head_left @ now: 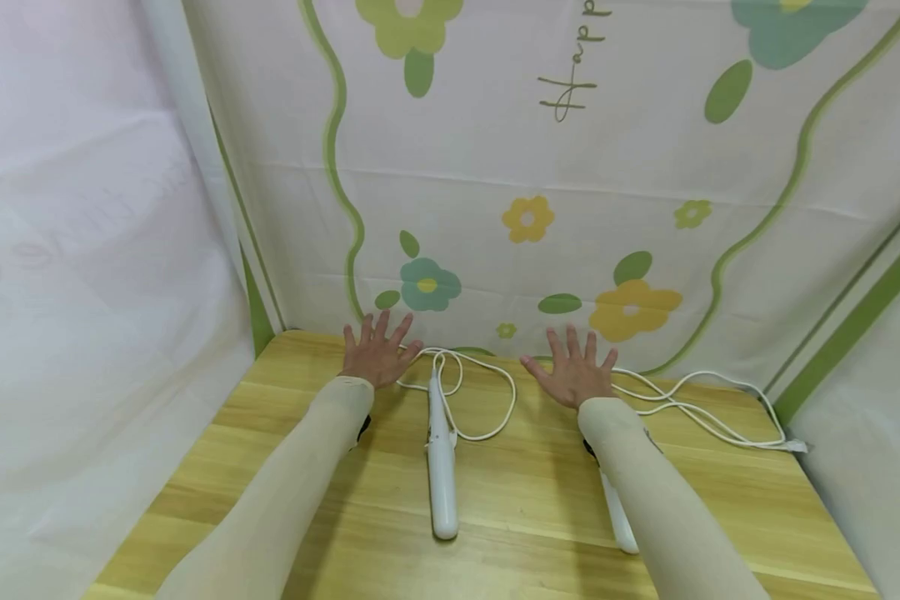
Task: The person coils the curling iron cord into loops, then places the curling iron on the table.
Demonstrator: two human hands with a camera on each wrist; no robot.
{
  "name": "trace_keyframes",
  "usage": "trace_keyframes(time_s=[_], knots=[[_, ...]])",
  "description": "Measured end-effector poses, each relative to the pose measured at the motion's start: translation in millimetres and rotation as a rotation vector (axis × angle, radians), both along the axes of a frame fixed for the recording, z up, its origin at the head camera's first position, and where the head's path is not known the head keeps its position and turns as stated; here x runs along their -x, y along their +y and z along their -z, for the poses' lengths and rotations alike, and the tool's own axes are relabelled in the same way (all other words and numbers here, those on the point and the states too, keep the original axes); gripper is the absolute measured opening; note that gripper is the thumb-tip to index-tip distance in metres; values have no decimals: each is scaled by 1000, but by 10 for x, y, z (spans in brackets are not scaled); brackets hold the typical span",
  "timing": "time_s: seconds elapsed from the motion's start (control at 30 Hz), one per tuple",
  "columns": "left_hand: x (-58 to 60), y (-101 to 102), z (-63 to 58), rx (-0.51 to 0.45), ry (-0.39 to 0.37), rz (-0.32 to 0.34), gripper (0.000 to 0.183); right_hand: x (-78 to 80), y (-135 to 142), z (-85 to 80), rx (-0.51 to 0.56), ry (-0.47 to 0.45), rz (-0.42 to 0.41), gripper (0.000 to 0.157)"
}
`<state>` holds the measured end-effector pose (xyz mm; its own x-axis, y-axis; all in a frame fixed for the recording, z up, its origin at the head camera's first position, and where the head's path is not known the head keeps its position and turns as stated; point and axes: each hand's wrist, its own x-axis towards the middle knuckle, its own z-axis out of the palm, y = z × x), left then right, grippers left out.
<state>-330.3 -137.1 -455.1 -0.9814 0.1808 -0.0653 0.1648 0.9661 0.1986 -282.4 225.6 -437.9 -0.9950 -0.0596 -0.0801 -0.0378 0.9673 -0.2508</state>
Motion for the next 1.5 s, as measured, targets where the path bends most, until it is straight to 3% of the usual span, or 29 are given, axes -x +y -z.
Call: trace_keyframes(time_s=[0.63,0.93,1.5], knots=[[-13,-24,7,14,52,-4,72,7,49,51,15,11,-19,99],[-139,-32,67,-58,73,-18,75,-36,-4,77,49,34,-53,94],[-357,-49,105,-97,64,4,72,-123,-71,195,38,64,-126,92]])
